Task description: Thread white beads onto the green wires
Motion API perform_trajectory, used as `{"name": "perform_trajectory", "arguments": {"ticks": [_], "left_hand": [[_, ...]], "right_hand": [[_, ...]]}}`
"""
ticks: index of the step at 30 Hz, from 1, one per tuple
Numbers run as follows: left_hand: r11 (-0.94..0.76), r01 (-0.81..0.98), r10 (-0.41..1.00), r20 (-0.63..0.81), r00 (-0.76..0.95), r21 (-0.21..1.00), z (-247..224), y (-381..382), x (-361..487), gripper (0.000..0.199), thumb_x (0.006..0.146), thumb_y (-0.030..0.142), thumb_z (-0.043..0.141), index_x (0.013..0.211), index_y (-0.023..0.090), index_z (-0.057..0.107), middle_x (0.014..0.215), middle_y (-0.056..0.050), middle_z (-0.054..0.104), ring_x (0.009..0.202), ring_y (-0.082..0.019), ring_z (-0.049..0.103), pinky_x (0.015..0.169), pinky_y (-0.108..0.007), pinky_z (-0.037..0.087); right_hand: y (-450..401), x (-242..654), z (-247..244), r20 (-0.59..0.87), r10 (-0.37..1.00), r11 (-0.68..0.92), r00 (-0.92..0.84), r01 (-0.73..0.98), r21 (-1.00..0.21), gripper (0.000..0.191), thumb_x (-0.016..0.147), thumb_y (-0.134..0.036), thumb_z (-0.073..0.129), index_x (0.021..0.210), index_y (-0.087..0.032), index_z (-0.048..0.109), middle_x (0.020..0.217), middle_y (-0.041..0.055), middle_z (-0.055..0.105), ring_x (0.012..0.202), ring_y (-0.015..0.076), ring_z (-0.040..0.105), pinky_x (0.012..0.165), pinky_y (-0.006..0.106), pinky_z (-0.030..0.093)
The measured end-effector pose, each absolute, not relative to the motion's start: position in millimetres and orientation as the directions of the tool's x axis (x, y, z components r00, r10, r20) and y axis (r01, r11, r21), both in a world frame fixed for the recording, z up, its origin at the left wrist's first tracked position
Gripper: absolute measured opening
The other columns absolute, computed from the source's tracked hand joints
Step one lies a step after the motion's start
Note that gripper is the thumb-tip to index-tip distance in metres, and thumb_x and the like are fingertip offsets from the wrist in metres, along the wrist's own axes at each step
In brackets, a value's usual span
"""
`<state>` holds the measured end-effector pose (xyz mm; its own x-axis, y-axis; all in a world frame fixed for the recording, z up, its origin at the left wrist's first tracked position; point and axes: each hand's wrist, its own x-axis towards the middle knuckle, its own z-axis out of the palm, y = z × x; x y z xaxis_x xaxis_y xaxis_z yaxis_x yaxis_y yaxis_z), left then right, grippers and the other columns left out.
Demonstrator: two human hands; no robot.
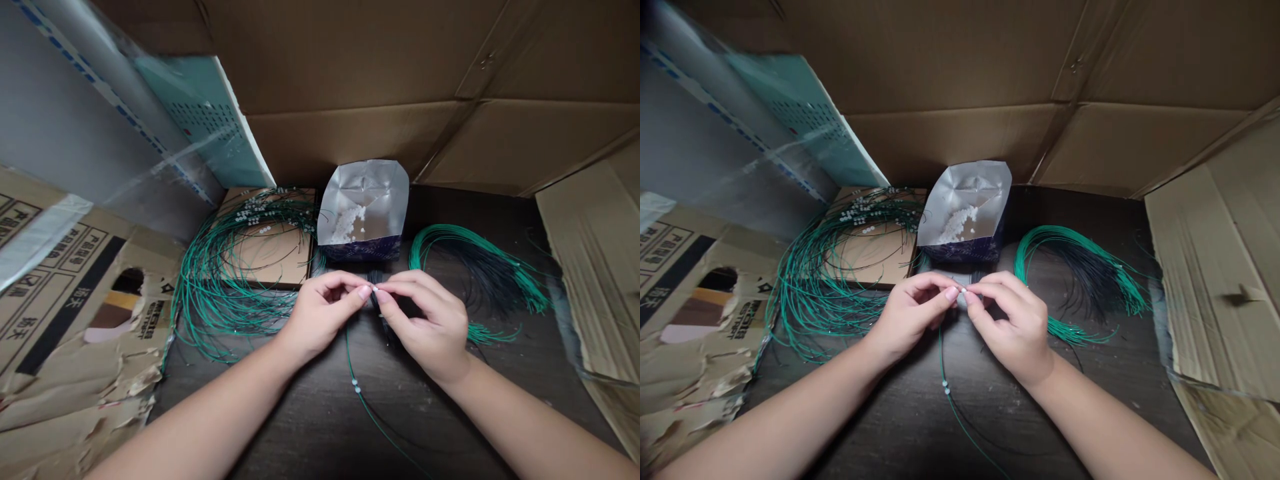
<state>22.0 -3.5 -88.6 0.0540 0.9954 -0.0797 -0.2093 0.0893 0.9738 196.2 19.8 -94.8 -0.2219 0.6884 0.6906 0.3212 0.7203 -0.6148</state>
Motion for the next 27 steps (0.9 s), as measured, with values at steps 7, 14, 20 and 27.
{"name": "perform_trajectory", "arguments": {"ticks": [7,14,20,27], "left_hand": [[0.071,-0.167,0.997,-0.069,0.020,0.983,-90.6,-4.4,22.6,0.032,0.079,0.047,0.086,0.084,0.015,0.082,0.076,-0.006,0.078,0.063,-0.012,0.062,0.061,-0.024,0.051],[0.015,-0.065,1.000,-0.015,-0.009,0.998,-90.1,-5.7,22.5,0.016,0.082,0.031,0.082,0.086,0.016,0.086,0.082,-0.009,0.083,0.071,-0.016,0.069,0.069,-0.026,0.053],[0.002,-0.019,1.000,-0.002,-0.017,1.000,-87.7,-5.9,23.1,0.014,0.081,0.028,0.081,0.085,0.016,0.087,0.081,-0.009,0.082,0.069,-0.016,0.068,0.065,-0.026,0.051],[0.030,-0.025,0.999,-0.031,-0.019,0.999,-90.4,-5.6,23.8,0.016,0.082,0.030,0.082,0.086,0.016,0.087,0.080,-0.009,0.082,0.067,-0.015,0.067,0.065,-0.026,0.051]], "right_hand": [[22.2,196.4,-94.3,0.676,0.696,0.716,-0.244,0.308,-0.626,0.011,0.092,-0.010,0.071,0.091,-0.019,0.078,0.080,0.0052,0.075,0.068,0.0159,0.071,0.059,0.028,0.059],[22.2,196.3,-96.1,0.674,0.705,0.705,-0.218,0.310,-0.638,0.012,0.091,-0.009,0.071,0.092,-0.019,0.079,0.081,0.0057,0.075,0.070,0.0163,0.072,0.060,0.028,0.059],[20.2,195.5,-95.1,0.689,0.691,0.717,-0.220,0.325,-0.616,0.013,0.092,-0.010,0.070,0.096,-0.020,0.078,0.084,0.0053,0.075,0.070,0.0156,0.071,0.061,0.029,0.060],[19.7,195.5,-95.6,0.698,0.669,0.739,-0.255,0.337,-0.584,0.016,0.093,-0.008,0.068,0.098,-0.020,0.077,0.086,0.0060,0.074,0.073,0.0159,0.070,0.062,0.029,0.061]]}}
